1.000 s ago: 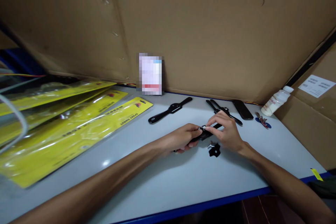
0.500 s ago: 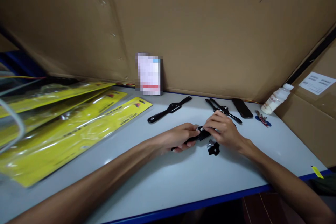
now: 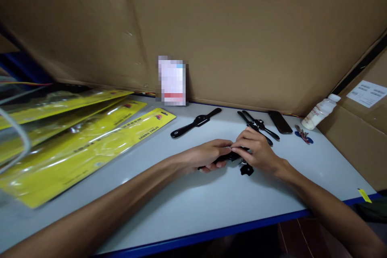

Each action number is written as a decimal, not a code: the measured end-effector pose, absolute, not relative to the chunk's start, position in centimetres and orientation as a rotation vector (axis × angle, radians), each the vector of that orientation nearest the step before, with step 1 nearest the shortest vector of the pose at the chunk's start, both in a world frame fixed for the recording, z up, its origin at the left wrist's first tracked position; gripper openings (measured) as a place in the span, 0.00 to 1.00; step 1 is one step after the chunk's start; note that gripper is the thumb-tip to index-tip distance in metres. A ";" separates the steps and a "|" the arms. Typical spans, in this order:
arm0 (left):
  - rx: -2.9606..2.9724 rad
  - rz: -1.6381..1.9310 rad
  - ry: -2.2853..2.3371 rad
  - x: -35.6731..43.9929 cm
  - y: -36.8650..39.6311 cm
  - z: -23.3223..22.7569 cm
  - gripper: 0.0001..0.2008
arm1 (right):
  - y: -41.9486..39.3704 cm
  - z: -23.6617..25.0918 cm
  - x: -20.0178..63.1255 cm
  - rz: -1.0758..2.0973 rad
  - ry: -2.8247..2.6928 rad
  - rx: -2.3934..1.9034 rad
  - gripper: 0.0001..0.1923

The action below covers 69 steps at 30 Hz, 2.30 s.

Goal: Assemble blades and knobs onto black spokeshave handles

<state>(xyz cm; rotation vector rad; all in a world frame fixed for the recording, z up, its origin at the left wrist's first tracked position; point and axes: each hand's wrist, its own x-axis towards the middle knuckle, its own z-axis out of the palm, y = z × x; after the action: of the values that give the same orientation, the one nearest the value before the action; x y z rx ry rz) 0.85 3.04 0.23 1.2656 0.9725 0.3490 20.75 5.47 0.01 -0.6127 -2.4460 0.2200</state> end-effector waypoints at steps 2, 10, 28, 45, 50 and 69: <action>1.277 0.342 0.956 0.8 3.0 0.1 0.09 | 5.2 0.0 20.3 0.272 -2.411 -0.686 0.09; 1.278 0.310 0.976 0.8 3.0 0.4 0.17 | 5.4 0.7 20.4 0.595 -2.276 -0.972 0.07; 1.306 0.292 0.999 0.8 3.0 0.2 0.10 | 5.4 -0.4 20.4 0.154 -2.461 -0.771 0.15; 1.322 0.237 1.000 0.8 3.1 0.5 0.14 | 6.1 0.4 21.5 0.284 -2.548 -0.647 0.11; 1.307 0.240 1.008 0.7 3.2 0.2 0.13 | 5.5 0.0 20.9 0.156 -2.499 -0.707 0.16; 1.308 0.225 0.985 0.6 3.2 0.3 0.10 | 5.5 0.6 21.3 0.269 -2.480 -0.607 0.11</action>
<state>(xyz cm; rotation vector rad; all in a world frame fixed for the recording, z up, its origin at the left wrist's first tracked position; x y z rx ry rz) 0.62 3.23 0.33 1.3076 0.9850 0.2246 21.26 5.50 0.65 -0.6069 -2.4801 0.2686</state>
